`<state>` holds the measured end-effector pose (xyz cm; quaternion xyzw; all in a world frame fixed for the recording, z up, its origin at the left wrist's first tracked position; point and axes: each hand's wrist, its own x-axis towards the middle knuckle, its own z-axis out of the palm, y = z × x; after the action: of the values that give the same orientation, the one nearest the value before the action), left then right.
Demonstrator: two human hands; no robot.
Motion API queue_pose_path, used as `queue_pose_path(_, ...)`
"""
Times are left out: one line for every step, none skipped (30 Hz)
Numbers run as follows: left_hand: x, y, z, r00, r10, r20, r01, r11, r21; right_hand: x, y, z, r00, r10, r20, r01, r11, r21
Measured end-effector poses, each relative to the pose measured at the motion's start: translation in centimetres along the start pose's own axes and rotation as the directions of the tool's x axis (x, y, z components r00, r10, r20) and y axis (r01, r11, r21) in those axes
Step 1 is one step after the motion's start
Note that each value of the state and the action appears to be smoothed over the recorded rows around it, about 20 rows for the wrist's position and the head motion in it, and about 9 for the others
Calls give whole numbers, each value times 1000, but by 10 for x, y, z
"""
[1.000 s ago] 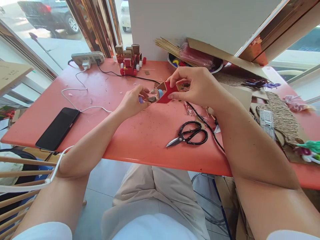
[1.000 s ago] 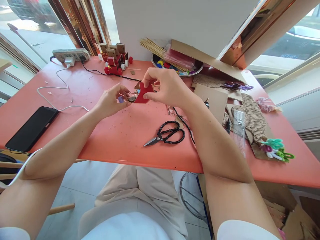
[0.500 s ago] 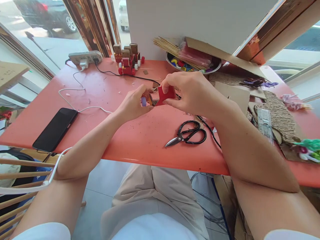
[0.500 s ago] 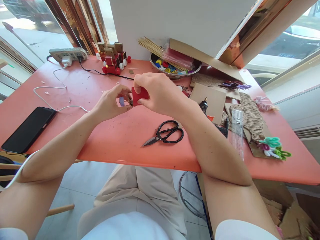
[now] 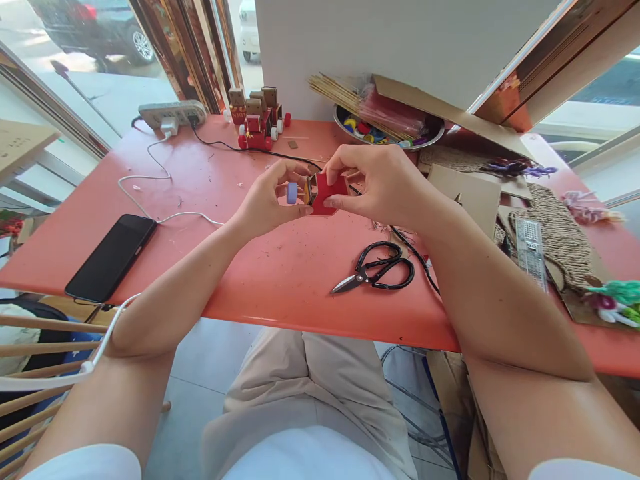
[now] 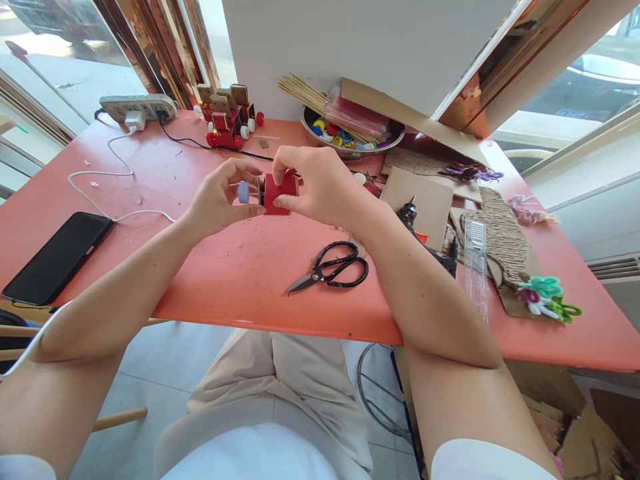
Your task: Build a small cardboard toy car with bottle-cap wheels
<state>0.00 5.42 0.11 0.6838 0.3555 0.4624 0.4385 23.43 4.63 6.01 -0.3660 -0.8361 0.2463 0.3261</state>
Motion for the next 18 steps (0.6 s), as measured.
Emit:
queue_pose_path(0, 0, 0, 1000, -8, -9, 8, 1000, -24, 0, 2, 0, 1000, -5, -11, 5, 1000, -1)
queue_pose_path(0, 1, 0, 1000, -18, -17, 17, 999, -44, 0, 4, 1, 1000, -9, -22, 9, 1000, 0)
queue_pose_path(0, 1, 0, 999, -33, -25, 31, 998, -63, 1, 5, 2, 999, -10, -32, 10, 1000, 2)
queue_pose_path(0, 1, 1, 998, -52, -31, 49, 995, -83, 1, 7, 3, 999, -8, -39, 8, 1000, 3)
queue_pose_path(1, 0, 1, 997, -72, -36, 68, 992, -106, 2, 8, 4, 999, -4, -44, 4, 1000, 2)
queue_pose_path(1, -1, 1, 995, -90, -42, 84, 988, -132, 3, 8, 6, 999, -2, -46, 2, 1000, 0)
queue_pose_path(1, -3, 1, 993, -105, -46, 97, 982, -163, 3, 8, 7, 999, -1, -49, 1, 1000, 1)
queue_pose_path(2, -4, 1, 992, -118, -47, 106, 975, -196, 3, 8, 8, 998, 0, -55, 0, 1000, 3)
queue_pose_path(2, -6, 2, 991, -127, -43, 114, 966, -232, 3, 8, 8, 998, 2, -61, -2, 1000, 5)
queue_pose_path(2, -7, 2, 990, -133, -36, 118, 955, -272, 3, 7, 7, 998, 5, -65, -4, 1000, 4)
queue_pose_path(1, -8, 4, 990, -139, -24, 124, 941, -315, 3, 6, 7, 998, 5, -64, -5, 1000, -4)
queue_pose_path(1, -8, 5, 989, -145, -7, 133, 923, -360, 2, 4, 5, 998, 3, -59, -4, 1000, -20)
queue_pose_path(0, -8, 7, 988, -153, 17, 146, 902, -406, 1, 3, 4, 999, -1, -51, -1, 999, -44)
queue_pose_path(-1, -7, 9, 986, -161, 43, 163, 878, -451, 0, 2, 2, 999, -7, -41, 4, 997, -71)
queue_pose_path(-2, -5, 12, 983, -169, 71, 182, 852, -492, -1, 0, 1, 999, -12, -30, 9, 995, -99)
queue_pose_path(-4, -4, 14, 980, -176, 96, 200, 827, -526, -2, -1, -1, 1000, -14, -21, 11, 992, -123)
queue_pose_path(-5, -3, 15, 977, -180, 117, 214, 805, -554, -2, -2, -2, 1000, -13, -14, 10, 990, -143)
queue_pose_path(-6, -3, 16, 974, -181, 134, 225, 786, -575, -3, -2, -2, 1000, -11, -9, 10, 987, -159)
